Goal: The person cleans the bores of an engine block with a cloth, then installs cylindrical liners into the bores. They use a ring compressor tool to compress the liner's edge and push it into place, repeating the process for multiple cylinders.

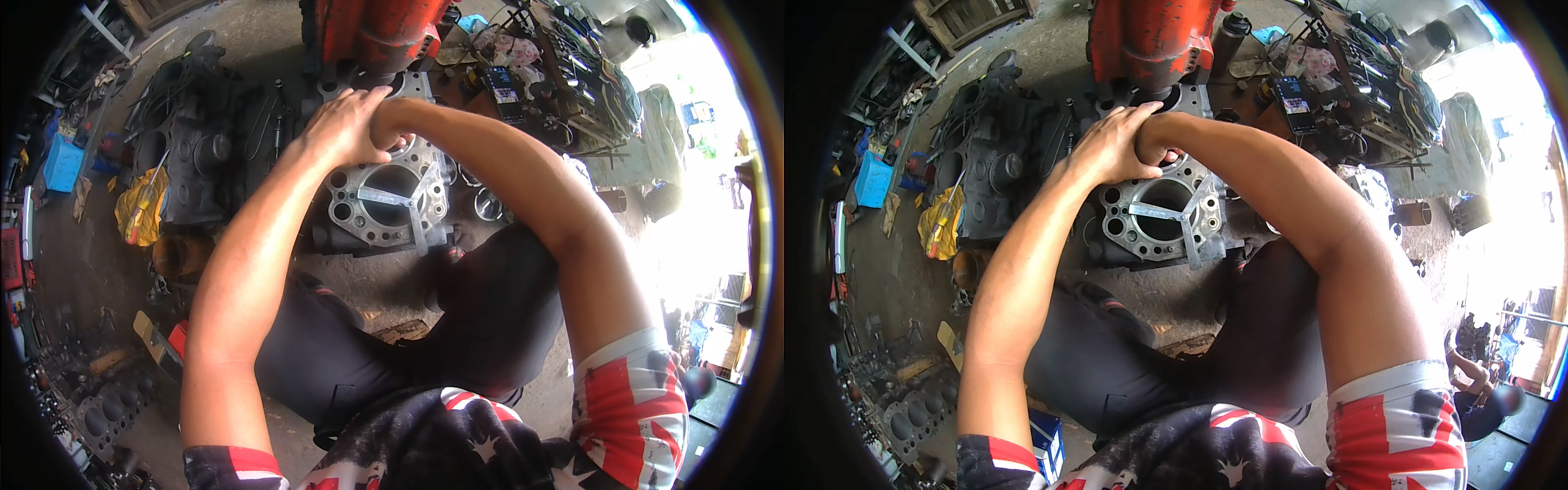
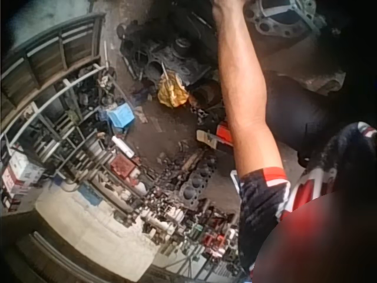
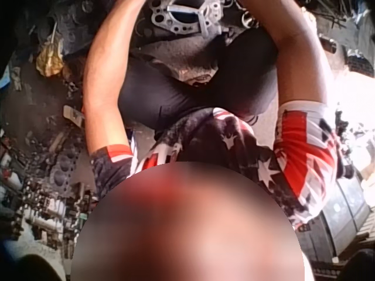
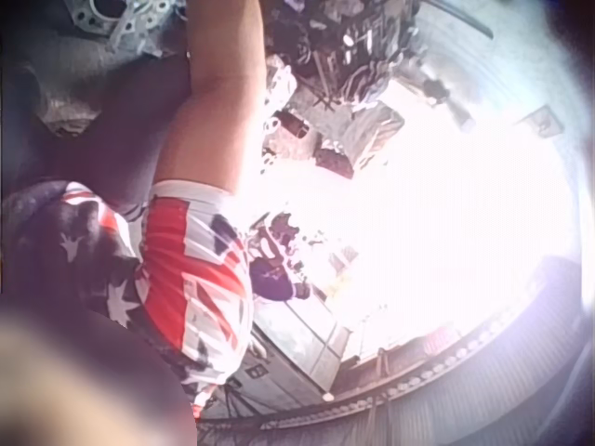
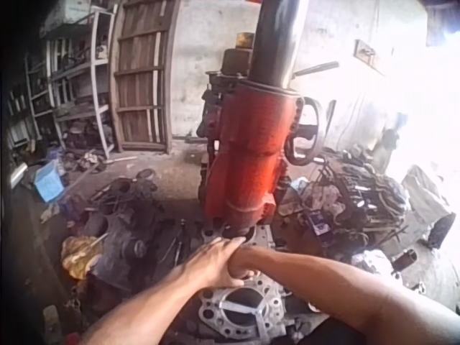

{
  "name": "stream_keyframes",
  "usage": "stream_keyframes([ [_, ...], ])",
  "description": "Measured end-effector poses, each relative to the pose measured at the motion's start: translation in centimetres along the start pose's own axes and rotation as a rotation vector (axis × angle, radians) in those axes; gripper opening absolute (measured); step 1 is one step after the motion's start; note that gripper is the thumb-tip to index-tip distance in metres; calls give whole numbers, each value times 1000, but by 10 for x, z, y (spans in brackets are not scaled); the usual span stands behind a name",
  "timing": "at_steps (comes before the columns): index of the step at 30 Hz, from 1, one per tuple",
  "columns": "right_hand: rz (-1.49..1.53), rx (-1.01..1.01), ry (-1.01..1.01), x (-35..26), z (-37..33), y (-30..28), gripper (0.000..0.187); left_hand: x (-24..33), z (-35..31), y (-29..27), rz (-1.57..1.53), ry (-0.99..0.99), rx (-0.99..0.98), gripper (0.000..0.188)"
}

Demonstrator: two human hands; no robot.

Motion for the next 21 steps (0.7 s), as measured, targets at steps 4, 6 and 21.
stream_keyframes([
  [4,-3,10,-1,-1,0,-2,12,0,0,1,-13,-5,-3,111],
  [6,-1,9,-2,-1,0,-2,12,-1,0,1,-9,-4,0,110],
  [21,-7,28,-1,-4,-5,-4,13,1,1,5,-56,31,79,110],
])
Point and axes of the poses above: each hand's wrist, its own z-axis towards the middle knuckle, its own y-axis out of the palm, x = y × z, the point moved 6 cm from there along z, towards the middle knuckle, and after that the axes turned 15 degrees about -z, right-handed, at the moved point
